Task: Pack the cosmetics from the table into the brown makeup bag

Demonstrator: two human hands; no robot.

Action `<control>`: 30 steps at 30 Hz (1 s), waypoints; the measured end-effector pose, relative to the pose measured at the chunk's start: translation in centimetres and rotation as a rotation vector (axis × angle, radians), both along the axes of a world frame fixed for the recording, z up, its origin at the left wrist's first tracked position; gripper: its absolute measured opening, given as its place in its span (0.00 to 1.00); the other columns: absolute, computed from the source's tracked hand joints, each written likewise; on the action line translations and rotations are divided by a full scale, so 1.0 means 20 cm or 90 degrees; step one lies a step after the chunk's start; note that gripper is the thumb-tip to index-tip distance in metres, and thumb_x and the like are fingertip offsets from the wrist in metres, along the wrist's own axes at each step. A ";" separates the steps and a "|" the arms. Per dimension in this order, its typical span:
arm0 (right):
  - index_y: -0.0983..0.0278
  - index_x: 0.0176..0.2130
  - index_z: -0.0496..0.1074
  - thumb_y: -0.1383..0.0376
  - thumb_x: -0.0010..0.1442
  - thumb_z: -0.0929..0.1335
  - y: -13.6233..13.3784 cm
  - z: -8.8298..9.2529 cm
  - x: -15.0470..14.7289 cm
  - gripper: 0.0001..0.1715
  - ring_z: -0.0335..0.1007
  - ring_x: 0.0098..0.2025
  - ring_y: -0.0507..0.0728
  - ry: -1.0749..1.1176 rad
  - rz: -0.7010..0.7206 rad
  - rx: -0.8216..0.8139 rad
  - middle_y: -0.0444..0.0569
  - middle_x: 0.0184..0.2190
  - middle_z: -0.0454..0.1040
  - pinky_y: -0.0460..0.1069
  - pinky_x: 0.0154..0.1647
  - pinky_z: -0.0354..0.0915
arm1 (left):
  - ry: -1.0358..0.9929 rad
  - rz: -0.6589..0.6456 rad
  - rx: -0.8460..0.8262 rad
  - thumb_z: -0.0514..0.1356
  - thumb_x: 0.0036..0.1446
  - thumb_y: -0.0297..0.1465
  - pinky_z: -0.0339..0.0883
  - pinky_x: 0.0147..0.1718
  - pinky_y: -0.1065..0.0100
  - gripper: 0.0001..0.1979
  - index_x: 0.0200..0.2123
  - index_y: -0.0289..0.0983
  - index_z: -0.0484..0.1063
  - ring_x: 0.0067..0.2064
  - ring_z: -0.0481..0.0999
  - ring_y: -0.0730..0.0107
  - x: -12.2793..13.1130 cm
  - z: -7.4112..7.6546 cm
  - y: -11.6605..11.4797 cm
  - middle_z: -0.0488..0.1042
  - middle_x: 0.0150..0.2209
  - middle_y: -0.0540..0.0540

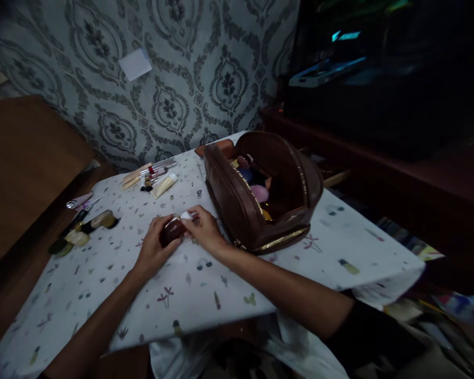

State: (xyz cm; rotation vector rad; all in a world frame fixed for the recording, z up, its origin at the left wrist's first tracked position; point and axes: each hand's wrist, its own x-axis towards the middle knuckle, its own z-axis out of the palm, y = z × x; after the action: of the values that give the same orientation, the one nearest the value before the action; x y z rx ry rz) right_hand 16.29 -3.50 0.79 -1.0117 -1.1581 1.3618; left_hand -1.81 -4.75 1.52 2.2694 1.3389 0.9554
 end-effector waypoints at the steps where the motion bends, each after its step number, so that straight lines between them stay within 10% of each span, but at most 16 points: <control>1: 0.62 0.41 0.64 0.62 0.56 0.68 -0.01 0.01 0.00 0.13 0.67 0.24 0.48 -0.007 -0.011 0.015 0.39 0.28 0.67 0.43 0.24 0.62 | -0.002 0.005 -0.018 0.63 0.59 0.37 0.66 0.55 0.56 0.26 0.59 0.41 0.63 0.54 0.72 0.57 0.00 0.00 0.00 0.70 0.53 0.41; 15: 0.63 0.42 0.71 0.69 0.54 0.73 -0.14 0.12 0.03 0.14 0.64 0.34 0.50 -0.149 -0.050 0.303 0.43 0.37 0.69 0.45 0.38 0.62 | -0.054 0.043 -0.082 0.64 0.50 0.44 0.73 0.40 0.59 0.22 0.46 0.40 0.69 0.42 0.79 0.56 0.03 0.02 -0.02 0.79 0.42 0.44; 30: 0.62 0.40 0.68 0.67 0.60 0.70 -0.12 0.13 0.07 0.07 0.62 0.32 0.50 -0.197 -0.089 0.286 0.43 0.35 0.68 0.45 0.34 0.61 | -0.086 0.003 -0.094 0.53 0.60 0.50 0.67 0.28 0.68 0.20 0.27 0.41 0.67 0.27 0.70 0.66 0.13 0.07 0.07 0.70 0.24 0.52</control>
State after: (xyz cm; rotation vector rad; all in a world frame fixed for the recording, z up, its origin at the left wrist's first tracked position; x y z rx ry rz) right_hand 17.64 -5.83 3.46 -0.9683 -1.5091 0.7989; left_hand 0.79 -3.35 2.85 2.0550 1.3118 0.9594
